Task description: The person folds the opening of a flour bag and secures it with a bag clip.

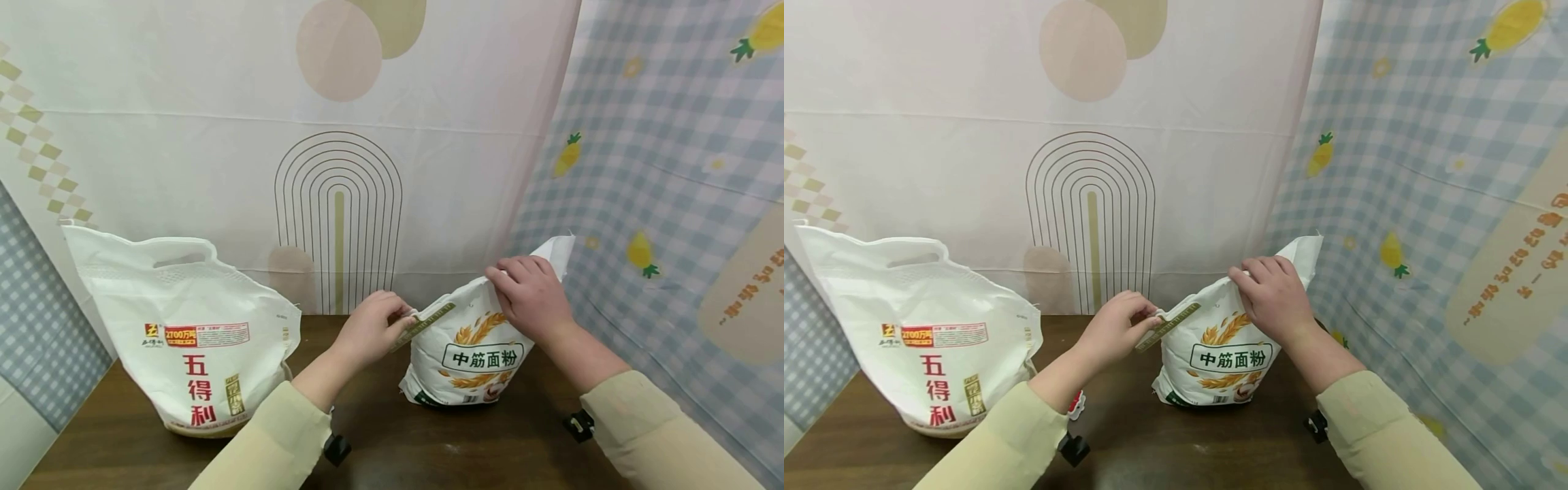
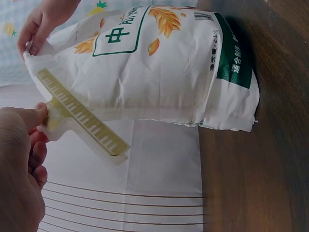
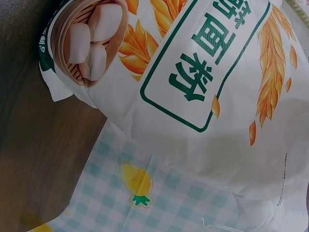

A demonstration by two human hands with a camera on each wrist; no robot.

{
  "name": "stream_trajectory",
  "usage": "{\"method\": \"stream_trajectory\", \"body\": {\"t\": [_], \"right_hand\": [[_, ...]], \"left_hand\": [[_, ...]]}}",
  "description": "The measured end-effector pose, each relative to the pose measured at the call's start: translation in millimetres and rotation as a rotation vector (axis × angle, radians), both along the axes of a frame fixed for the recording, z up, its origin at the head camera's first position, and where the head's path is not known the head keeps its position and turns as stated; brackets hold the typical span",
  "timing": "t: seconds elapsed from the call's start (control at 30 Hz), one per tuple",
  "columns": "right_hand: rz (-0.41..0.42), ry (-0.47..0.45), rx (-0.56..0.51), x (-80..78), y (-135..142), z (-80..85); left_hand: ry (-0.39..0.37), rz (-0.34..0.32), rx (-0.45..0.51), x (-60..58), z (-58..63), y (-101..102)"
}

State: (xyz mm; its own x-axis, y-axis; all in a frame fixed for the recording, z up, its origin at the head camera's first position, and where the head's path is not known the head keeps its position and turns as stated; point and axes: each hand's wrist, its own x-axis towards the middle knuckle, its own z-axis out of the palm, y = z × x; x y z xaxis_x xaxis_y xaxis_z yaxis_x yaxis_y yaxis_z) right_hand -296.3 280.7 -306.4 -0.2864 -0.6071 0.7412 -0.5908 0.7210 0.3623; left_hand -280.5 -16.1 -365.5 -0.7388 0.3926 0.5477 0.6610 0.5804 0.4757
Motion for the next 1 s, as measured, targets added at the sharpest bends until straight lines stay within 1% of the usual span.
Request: {"method": "stream_trajectory", "body": {"t": [0.27,0.57,0.77,1.0], "right_hand": [[0.014,-0.002,-0.003,0.2,-3,0.8],[0.015,-0.006,-0.007,0.1,-3,2.0],[-0.004,-0.026,0.002,1.1,-3,3.1],[0.010,-0.010,-0.003,1.3,-4,3.9]], "left_hand": [[-0.003,-0.007,0.006,-5.4,-2.9,3],[0.009,-0.015,0.010,-5.4,-1.5,7],[0.028,-0.028,0.024,-4.5,2.3,12],[0.018,-0.028,0.044,-3.8,6.8,17]]}}
